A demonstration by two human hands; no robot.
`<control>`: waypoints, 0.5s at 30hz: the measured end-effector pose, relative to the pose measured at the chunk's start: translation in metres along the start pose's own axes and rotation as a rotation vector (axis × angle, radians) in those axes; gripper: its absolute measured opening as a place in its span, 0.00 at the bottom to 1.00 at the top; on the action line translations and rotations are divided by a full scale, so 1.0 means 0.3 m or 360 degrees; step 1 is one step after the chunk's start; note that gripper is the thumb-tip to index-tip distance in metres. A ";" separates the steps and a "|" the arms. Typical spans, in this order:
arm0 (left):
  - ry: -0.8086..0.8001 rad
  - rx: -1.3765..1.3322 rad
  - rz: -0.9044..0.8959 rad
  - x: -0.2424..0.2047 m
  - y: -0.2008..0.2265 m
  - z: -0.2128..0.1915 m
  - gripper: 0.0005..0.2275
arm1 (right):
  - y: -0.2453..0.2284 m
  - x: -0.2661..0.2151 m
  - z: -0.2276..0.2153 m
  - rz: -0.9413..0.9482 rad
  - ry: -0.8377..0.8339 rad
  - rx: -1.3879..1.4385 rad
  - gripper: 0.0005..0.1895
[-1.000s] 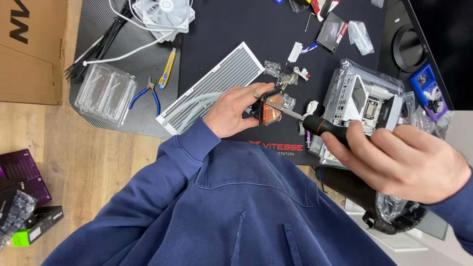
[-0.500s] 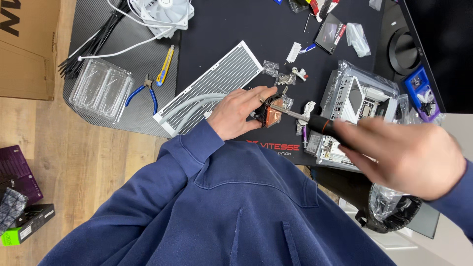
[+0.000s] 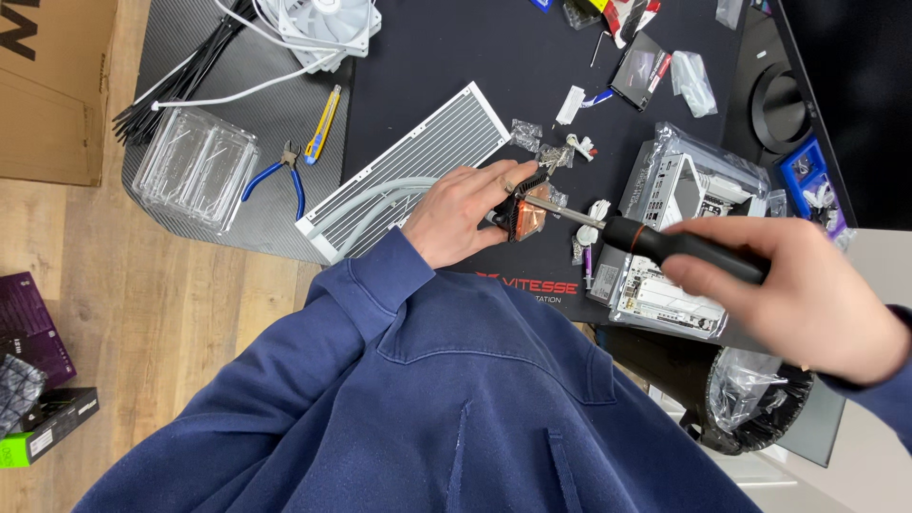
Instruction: The person assembles a CPU water cooling block by attaching a mounting bracket using a screwdriver. They tighten multiple screws on the bracket, flip the block to access the opposite side, and continue securing the bracket with additional screws.
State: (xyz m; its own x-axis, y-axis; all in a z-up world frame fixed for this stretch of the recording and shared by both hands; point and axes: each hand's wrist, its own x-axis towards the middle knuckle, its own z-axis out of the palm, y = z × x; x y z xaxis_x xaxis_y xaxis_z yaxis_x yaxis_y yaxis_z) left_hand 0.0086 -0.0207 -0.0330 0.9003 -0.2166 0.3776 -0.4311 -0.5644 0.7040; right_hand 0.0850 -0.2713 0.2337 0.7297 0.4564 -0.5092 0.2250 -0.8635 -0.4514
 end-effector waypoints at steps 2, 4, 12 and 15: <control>-0.0006 0.0015 0.0005 0.003 0.002 0.000 0.43 | 0.030 0.001 -0.011 -0.0655 0.0206 -0.0837 0.22; -0.0024 -0.0006 0.0011 0.008 0.009 -0.005 0.39 | 0.049 0.016 -0.047 -0.1885 0.0399 -0.2166 0.24; 0.0012 -0.0033 -0.0018 0.005 0.002 0.002 0.41 | -0.007 0.032 -0.036 -0.0798 0.0288 -0.1392 0.19; 0.0008 -0.0024 -0.0014 -0.001 0.004 0.017 0.41 | 0.043 0.025 -0.025 -0.1453 0.0428 -0.1821 0.22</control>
State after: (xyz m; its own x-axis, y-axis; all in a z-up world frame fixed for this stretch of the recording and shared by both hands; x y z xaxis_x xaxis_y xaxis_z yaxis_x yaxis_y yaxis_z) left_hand 0.0079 -0.0254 -0.0354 0.9037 -0.2080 0.3744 -0.4242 -0.5541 0.7162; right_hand 0.0982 -0.2807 0.2295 0.1264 0.9773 -0.1699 0.9388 -0.0625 0.3386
